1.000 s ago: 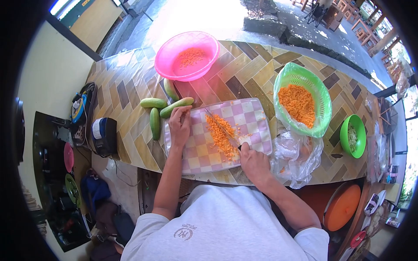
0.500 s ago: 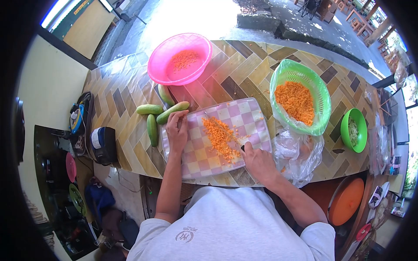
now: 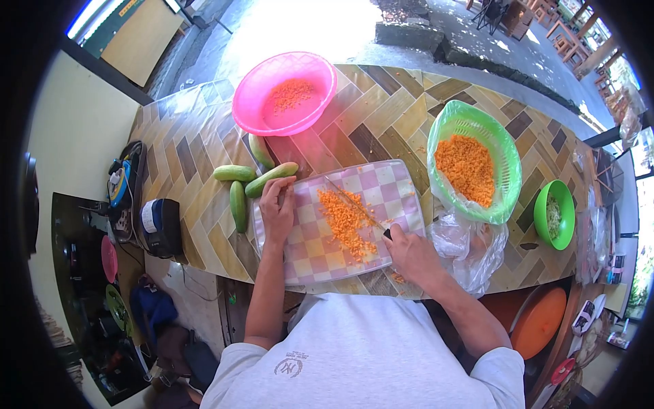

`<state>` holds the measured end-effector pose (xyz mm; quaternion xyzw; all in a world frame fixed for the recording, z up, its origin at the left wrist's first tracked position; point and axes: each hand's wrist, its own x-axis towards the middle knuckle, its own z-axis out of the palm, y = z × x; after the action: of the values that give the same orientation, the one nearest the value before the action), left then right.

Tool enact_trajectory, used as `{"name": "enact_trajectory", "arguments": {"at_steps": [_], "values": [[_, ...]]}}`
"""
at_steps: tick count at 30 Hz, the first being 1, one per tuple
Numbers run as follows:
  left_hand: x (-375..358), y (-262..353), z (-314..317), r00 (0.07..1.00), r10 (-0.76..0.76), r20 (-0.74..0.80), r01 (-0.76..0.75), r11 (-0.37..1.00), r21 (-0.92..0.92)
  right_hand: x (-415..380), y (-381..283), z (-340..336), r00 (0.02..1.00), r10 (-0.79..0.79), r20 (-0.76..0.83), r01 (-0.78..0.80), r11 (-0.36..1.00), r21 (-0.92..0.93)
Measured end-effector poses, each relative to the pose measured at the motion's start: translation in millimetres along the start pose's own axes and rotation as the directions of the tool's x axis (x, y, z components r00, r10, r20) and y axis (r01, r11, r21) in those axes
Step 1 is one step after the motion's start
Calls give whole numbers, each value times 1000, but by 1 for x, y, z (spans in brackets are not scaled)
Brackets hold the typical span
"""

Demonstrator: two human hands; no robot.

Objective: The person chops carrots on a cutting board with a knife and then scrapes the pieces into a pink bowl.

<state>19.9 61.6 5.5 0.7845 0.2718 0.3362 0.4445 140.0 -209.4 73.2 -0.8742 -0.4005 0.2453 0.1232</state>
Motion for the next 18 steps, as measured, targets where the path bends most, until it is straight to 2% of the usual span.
{"name": "enact_trajectory", "arguments": {"at_steps": [5, 8, 18], "values": [[0, -4, 1, 999, 33, -20, -33, 999, 4, -3, 7, -10, 998, 41, -39, -39, 998, 46], [1, 0, 2, 1000, 26, -10, -25, 1000, 12, -3, 17, -8, 996, 91, -27, -90, 996, 11], [1, -1, 1, 1000, 6, -2, -6, 1000, 9, -7, 2, -13, 995, 78, 58, -81, 996, 47]]}}
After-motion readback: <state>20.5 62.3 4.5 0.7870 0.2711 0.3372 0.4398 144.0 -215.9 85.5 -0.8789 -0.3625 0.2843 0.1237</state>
